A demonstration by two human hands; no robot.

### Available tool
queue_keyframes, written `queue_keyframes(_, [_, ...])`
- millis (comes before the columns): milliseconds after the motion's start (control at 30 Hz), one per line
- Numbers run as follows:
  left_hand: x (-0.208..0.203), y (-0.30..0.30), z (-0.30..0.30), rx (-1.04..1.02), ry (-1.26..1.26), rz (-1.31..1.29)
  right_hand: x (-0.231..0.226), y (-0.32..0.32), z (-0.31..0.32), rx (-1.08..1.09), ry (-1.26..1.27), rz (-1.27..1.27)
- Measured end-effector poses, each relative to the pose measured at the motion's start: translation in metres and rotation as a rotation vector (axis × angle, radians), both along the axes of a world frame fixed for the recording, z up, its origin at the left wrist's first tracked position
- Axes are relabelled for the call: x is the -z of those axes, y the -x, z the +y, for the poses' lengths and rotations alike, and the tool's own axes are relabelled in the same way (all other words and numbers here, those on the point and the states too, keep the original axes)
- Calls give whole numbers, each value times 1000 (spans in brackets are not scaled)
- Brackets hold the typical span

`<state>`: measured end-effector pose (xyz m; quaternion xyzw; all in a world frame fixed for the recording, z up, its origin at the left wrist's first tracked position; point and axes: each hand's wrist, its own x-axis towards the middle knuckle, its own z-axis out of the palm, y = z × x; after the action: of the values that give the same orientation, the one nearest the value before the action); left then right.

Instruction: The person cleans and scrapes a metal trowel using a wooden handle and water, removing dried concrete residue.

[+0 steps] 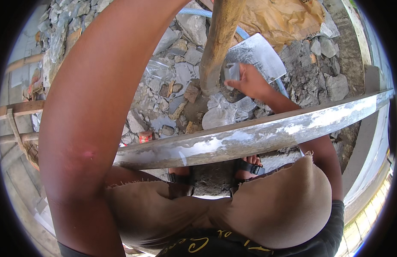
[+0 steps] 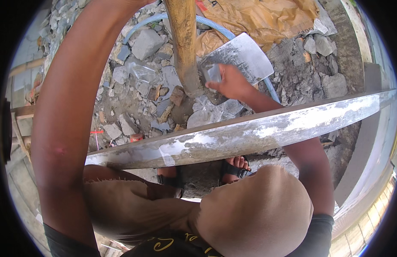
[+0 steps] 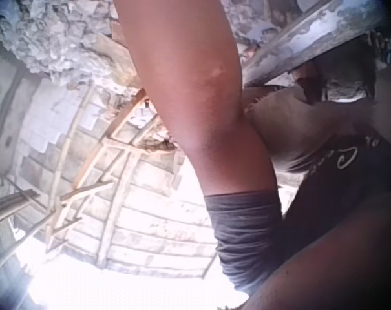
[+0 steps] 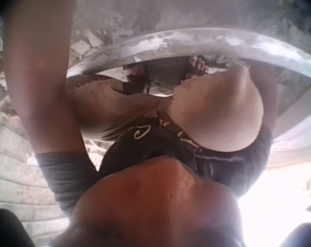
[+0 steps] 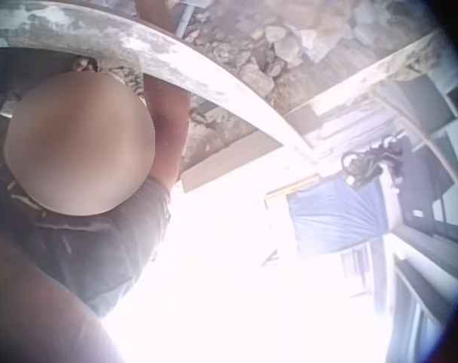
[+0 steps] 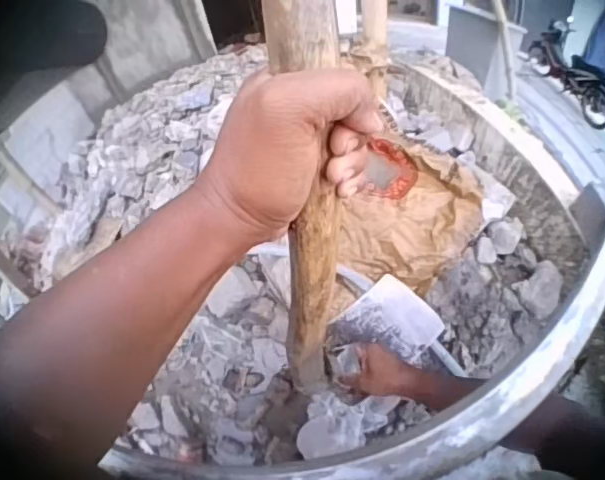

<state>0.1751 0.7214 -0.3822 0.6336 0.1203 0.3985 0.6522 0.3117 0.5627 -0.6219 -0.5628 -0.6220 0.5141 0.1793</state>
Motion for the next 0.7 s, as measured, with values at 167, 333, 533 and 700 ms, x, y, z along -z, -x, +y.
queue_keyframes(167, [-7, -5, -8, -36, 32, 21, 14, -3, -19, 180, -58, 223])
queue_keyframes(333, [3, -2, 3, 12, -42, -28, 21, 0, -5, 337, -109, 173])
queue_keyframes(533, [0, -1, -2, -80, -137, 49, 26, 12, -33, 137, -432, 90])
queue_keyframes(700, [-3, -12, -2, -86, 20, 36, 29, 4, -21, 107, -483, -9])
